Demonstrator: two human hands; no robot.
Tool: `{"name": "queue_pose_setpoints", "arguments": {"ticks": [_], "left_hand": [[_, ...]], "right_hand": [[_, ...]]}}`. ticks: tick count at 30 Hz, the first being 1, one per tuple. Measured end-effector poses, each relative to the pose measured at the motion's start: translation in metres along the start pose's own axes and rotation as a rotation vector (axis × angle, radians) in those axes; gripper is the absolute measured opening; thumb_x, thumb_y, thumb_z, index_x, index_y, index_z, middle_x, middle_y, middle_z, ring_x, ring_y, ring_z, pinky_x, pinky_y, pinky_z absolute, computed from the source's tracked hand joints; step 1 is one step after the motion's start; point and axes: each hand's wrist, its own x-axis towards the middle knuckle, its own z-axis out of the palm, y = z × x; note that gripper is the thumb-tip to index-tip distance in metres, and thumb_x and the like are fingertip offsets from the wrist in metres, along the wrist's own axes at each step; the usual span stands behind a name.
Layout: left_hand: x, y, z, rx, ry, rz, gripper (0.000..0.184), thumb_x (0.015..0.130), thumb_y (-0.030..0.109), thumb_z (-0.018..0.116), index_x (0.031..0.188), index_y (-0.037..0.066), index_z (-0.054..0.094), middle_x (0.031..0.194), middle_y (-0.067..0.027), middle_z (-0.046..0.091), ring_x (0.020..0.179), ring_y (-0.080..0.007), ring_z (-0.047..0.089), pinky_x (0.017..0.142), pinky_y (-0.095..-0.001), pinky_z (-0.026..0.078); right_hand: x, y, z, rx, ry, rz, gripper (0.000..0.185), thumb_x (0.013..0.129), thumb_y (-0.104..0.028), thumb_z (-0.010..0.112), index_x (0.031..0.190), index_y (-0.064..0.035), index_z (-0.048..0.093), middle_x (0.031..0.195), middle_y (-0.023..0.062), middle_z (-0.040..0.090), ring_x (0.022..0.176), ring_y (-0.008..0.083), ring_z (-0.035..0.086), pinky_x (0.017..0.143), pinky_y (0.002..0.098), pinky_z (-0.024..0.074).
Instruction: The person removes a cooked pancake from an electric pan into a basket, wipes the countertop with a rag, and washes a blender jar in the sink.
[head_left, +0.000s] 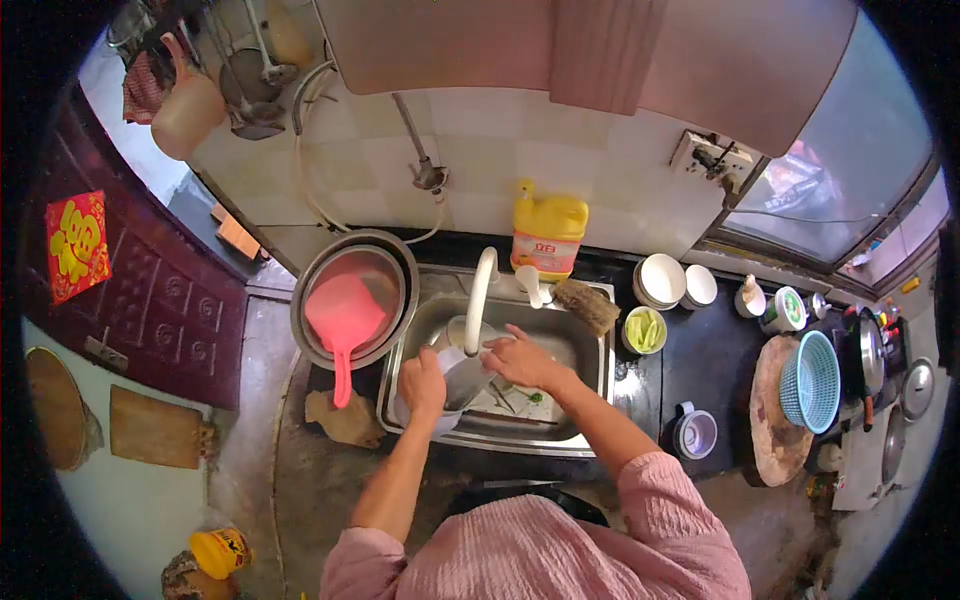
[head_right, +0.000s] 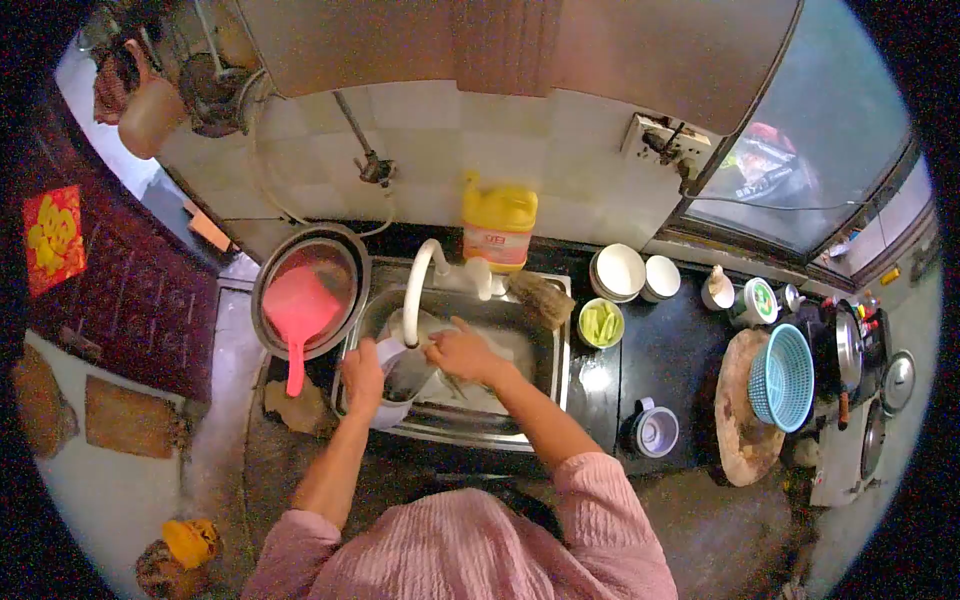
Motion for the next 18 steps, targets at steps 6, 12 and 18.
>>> {"name": "queue_pose_setpoints", "arguments": {"ticks": [6,12,18], "left_hand": [[0.002,-0.009,-0.010,-0.021,0.034,0.031,0.061,0.088,0.044,0.033,0.077,-0.008,0.064,0.076,-0.0299,0.061,0.078,-0.0453,0.059,0.073,-0.0507,0.041],[0.001,-0.009,-0.006,0.288,-0.028,0.354,0.058,0.091,0.040,0.034,0.073,-0.006,0.064,0.076,-0.0299,0.061,0.076,-0.0452,0.060,0.070,-0.0531,0.042],[-0.006,0.018,-0.008,0.431,-0.027,0.338,0.056,0.093,0.036,0.032,0.073,-0.005,0.066,0.078,-0.0299,0.062,0.079,-0.0466,0.060,0.074,-0.0538,0.045]], "right_hand": [[0.012,-0.025,-0.011,0.504,-0.177,-0.059,0.048,0.094,-0.044,0.036,0.097,-0.0105,0.070,0.106,0.0097,0.066,0.109,0.0283,0.056,0.095,0.0334,0.0411],[-0.027,0.018,-0.019,0.118,0.034,0.120,0.045,0.092,-0.047,0.043,0.093,-0.0095,0.069,0.097,0.0094,0.067,0.102,0.0314,0.058,0.087,0.0426,0.0464],[-0.006,0.009,0.020,1.348,0.099,0.440,0.026,0.092,-0.023,0.052,0.109,-0.0060,0.062,0.099,0.0114,0.064,0.082,0.0226,0.065,0.066,0.0363,0.0549]]}}
